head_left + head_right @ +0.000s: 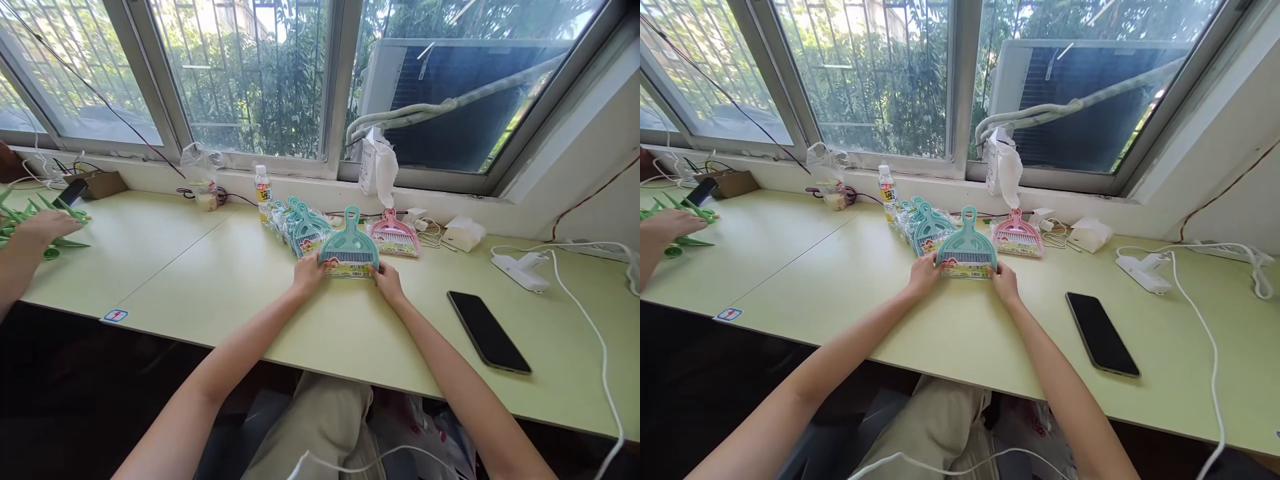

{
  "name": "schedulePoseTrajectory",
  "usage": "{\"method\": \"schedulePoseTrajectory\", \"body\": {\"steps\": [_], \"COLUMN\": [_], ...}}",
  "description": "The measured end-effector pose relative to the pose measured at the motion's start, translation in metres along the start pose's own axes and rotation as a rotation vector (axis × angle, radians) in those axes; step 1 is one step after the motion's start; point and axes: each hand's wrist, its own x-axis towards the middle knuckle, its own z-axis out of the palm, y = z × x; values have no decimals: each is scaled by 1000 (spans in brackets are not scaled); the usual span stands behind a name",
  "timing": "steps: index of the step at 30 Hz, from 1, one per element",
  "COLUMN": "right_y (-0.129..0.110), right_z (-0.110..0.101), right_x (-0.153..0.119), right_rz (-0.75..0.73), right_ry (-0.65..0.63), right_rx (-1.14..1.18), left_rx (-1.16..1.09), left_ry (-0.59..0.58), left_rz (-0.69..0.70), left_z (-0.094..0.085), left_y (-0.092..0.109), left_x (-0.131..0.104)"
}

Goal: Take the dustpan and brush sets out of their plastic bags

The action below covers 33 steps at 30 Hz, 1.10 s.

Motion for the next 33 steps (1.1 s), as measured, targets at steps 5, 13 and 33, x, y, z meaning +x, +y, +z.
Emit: {"method": "schedulePoseTrajectory", "body": {"steps": [5, 13, 33], "right_y": [1, -12, -20], "right_z": [13, 63, 114], "right_x": [21, 61, 103], "right_rz": [-54, -132, -132], "right_ry": [28, 28, -54], "right_rx": [-185, -305, -477], "left_rx": [120, 228, 288], "left_ry": [29, 243, -21], "left_rz": [20, -31, 584], "left_z": [-3, -8, -2], "left_y": [-7, -34, -35], "left_x": [3, 18, 37]}}
